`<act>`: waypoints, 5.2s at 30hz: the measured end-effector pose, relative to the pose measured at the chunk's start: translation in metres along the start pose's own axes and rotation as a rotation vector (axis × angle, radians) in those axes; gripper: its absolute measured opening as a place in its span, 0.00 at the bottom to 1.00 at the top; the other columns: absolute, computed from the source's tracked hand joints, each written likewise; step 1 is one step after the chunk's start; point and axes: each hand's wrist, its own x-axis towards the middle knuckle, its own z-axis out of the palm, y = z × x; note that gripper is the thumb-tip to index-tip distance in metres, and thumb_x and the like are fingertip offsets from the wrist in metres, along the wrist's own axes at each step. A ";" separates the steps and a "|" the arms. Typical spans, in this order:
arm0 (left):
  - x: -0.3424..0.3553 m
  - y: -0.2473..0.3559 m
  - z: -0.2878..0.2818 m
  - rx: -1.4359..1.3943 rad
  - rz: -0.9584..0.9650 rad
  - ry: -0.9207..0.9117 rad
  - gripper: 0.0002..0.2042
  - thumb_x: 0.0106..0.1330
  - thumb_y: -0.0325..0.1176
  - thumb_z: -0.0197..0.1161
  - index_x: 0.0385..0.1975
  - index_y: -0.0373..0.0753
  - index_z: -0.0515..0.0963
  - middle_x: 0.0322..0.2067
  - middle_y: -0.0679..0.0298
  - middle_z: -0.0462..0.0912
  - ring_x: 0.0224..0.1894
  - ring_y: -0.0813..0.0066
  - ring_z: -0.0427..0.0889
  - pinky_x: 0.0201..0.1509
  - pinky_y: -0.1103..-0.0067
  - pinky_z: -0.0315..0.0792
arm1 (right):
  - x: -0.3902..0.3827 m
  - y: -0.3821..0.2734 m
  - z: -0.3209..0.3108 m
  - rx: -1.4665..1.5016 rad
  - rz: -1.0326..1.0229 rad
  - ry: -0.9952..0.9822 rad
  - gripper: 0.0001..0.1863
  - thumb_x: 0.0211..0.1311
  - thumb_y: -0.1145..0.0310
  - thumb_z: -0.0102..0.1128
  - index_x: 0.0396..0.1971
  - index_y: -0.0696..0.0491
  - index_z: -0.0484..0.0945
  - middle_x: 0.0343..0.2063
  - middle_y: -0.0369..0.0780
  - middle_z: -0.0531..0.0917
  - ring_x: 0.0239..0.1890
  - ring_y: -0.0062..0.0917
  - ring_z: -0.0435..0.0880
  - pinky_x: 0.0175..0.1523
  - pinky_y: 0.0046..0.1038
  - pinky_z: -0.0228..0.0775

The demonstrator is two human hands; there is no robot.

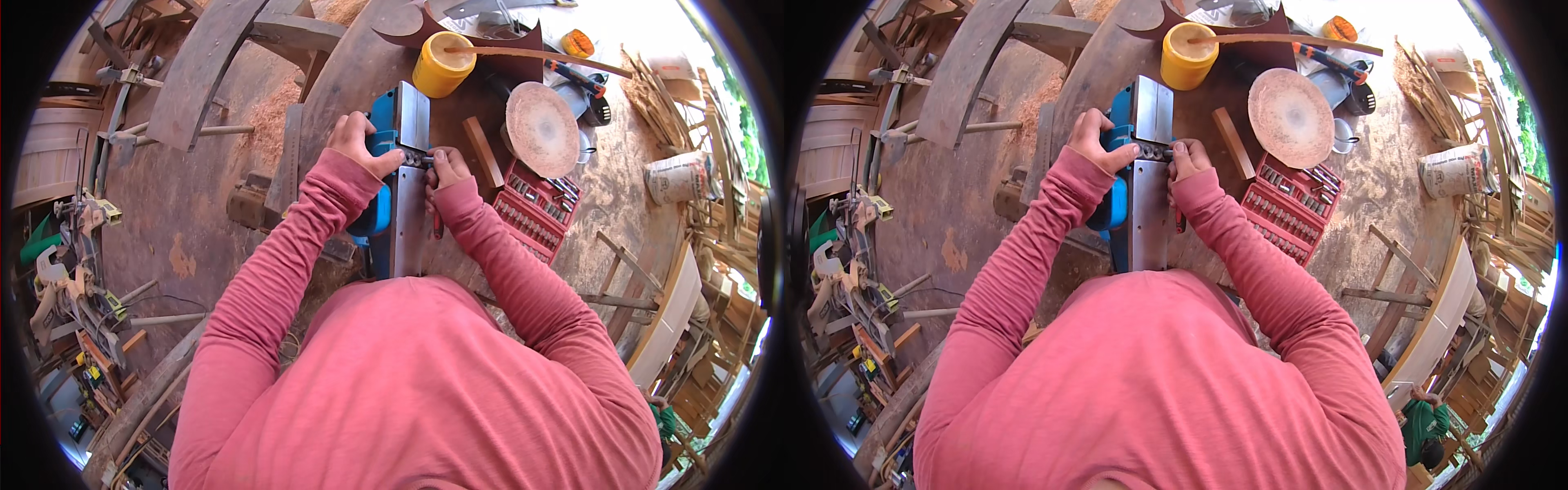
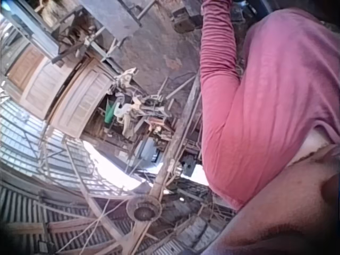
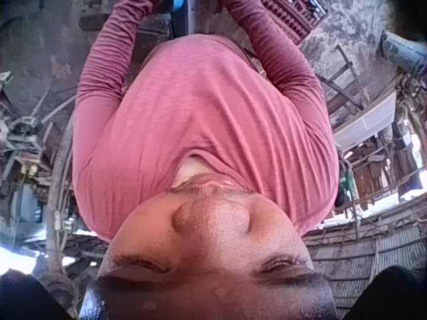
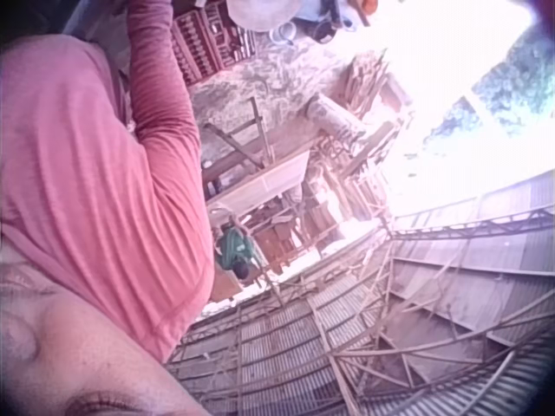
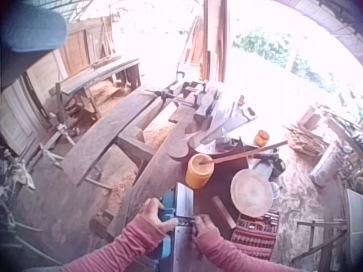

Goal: The person holds an electric planer upside down by hand, inspecting and adjusting the blades and base using a small screwdriver and a yellow plastic guide.

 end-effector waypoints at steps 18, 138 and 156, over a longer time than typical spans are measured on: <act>0.000 0.002 0.000 0.009 -0.006 -0.007 0.32 0.51 0.52 0.77 0.45 0.33 0.72 0.46 0.46 0.76 0.49 0.48 0.78 0.57 0.61 0.74 | -0.001 -0.022 0.018 0.398 0.248 0.200 0.15 0.86 0.54 0.47 0.56 0.50 0.68 0.25 0.36 0.71 0.14 0.22 0.68 0.16 0.32 0.66; -0.137 -0.052 0.079 -0.211 -0.358 0.273 0.25 0.84 0.51 0.48 0.67 0.42 0.78 0.54 0.45 0.80 0.60 0.45 0.78 0.68 0.64 0.71 | -0.024 -0.024 -0.010 -0.937 -0.994 -0.264 0.37 0.64 0.63 0.70 0.72 0.53 0.69 0.62 0.50 0.72 0.65 0.45 0.70 0.73 0.43 0.62; -0.117 -0.079 -0.022 0.705 -0.079 -0.195 0.33 0.56 0.43 0.78 0.65 0.53 0.76 0.68 0.63 0.71 0.70 0.51 0.70 0.72 0.54 0.69 | 0.008 -0.028 0.003 -0.800 -1.018 -0.273 0.16 0.63 0.74 0.65 0.49 0.57 0.72 0.50 0.47 0.80 0.52 0.31 0.80 0.58 0.33 0.75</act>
